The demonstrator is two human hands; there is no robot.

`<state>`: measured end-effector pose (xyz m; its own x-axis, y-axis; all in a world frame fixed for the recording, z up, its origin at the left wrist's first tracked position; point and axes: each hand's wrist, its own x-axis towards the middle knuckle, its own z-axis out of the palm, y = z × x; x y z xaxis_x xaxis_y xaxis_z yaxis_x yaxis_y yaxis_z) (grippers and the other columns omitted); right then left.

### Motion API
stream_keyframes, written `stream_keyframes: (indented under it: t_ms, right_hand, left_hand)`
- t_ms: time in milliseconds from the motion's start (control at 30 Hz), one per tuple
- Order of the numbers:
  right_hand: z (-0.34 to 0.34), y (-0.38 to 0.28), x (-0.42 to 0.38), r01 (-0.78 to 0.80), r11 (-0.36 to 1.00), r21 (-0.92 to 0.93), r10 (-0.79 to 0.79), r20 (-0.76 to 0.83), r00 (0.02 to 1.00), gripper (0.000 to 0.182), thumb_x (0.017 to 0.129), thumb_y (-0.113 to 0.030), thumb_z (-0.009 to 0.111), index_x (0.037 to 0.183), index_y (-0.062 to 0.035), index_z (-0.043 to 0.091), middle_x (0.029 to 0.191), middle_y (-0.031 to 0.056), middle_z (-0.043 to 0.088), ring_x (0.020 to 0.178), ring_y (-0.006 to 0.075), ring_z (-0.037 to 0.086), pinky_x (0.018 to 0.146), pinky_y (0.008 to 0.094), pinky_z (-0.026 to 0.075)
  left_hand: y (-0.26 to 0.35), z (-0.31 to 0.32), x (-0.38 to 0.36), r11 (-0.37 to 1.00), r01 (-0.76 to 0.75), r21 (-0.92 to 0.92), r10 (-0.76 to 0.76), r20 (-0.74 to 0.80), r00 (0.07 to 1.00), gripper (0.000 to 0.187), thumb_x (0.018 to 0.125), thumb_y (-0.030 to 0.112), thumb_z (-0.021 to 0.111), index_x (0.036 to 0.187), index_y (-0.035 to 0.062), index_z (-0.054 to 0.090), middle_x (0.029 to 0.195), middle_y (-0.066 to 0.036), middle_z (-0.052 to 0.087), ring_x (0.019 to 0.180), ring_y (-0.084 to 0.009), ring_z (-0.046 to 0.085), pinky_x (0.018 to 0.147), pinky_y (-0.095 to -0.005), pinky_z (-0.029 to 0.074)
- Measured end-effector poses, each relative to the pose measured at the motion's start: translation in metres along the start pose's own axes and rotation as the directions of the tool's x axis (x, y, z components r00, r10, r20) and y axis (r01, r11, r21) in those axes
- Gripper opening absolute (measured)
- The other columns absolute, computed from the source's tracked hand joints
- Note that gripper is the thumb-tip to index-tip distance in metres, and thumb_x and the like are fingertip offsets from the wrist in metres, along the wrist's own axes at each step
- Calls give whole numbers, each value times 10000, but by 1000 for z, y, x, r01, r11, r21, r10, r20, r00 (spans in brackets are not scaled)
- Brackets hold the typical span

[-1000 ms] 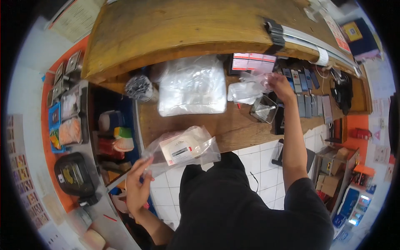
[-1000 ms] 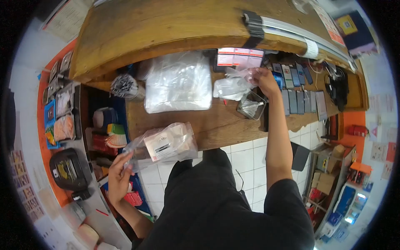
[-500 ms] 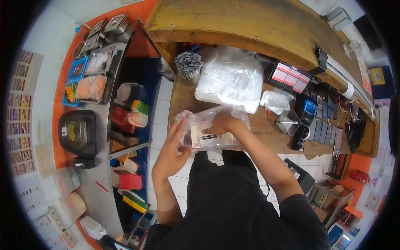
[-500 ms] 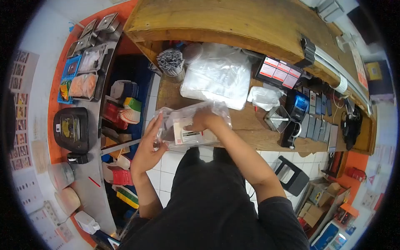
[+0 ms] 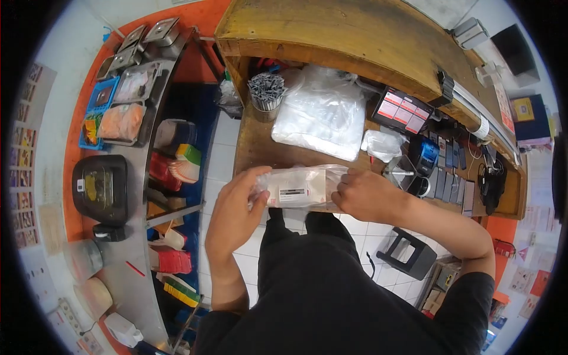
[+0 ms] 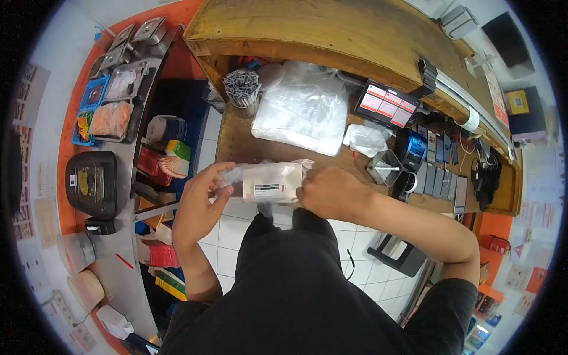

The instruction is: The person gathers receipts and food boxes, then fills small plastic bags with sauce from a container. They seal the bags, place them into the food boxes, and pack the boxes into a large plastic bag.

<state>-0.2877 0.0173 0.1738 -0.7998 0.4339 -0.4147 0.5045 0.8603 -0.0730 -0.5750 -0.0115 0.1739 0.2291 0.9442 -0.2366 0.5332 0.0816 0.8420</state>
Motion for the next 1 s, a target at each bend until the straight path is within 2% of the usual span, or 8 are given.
stream_keyframes:
  t_ms: [133,233,367,433,567,667,900,1000]
  right_hand:
    - [4,20,-25,232,789,569,-23,-349,937,348,849,-143,766,1172,-25,710,1328,190,621,1311,301,568,1080,407,468]
    - [84,40,-57,247,182,952,526,-307,793,825,782,-158,843,1500,-32,456,1589,220,377,1515,321,331,1221,400,318]
    - [160,9,6,19,432,901,510,-262,820,1155,769,-215,859,1632,-45,111,1618,201,330,1548,363,212,1260,447,199]
    - [175,-18,59,120,421,899,551,-359,753,1111,724,-179,844,1597,-6,179,1463,229,460,1416,421,359,1184,510,276]
    - [229,-41,117,26,624,781,562,-471,681,751,699,-62,712,1413,-16,484,1189,255,530,1129,458,479,993,510,375]
    - [221,-55,117,182,616,766,647,-624,438,559,688,-100,626,1236,-3,572,1111,249,528,1052,433,491,933,480,381]
    - [188,-75,132,-19,493,870,718,-394,574,537,830,-196,624,1278,75,504,1111,275,555,1017,463,538,903,511,433]
    - [193,-59,111,77,582,809,433,-389,813,525,895,-212,610,1282,119,478,1169,326,567,1062,485,581,926,504,469]
  left_hand:
    - [-8,-5,-5,995,-103,-15,104,50,993,692,822,30,779,1458,43,506,1266,-198,618,1177,-381,606,1027,-403,501]
    - [-41,-17,-9,956,-37,292,45,-21,999,1301,602,73,958,1630,37,161,1489,-235,450,1388,-394,453,1152,-414,386]
    - [-146,86,35,953,-288,-98,280,-85,956,1333,586,61,947,1630,12,120,1591,-261,342,1470,-364,375,1198,-423,322]
    - [-164,132,52,911,-331,-246,313,-109,943,1141,694,33,857,1616,1,186,1578,-275,369,1480,-379,358,1220,-455,279]
    - [-222,172,48,907,-393,154,412,-121,903,782,811,41,682,1526,-14,370,1507,-304,453,1462,-445,362,1229,-521,232]
    - [-198,173,45,805,-506,310,531,8,848,598,807,82,675,1382,-4,533,1548,-300,402,1472,-479,318,1218,-553,228]
    - [-141,201,54,896,-391,210,423,-135,896,738,825,218,796,1462,5,491,1600,-184,389,1528,-357,262,1249,-481,168]
    - [-162,221,67,883,-368,292,426,-167,889,724,815,218,817,1446,18,524,1538,-133,495,1499,-333,336,1234,-477,212]
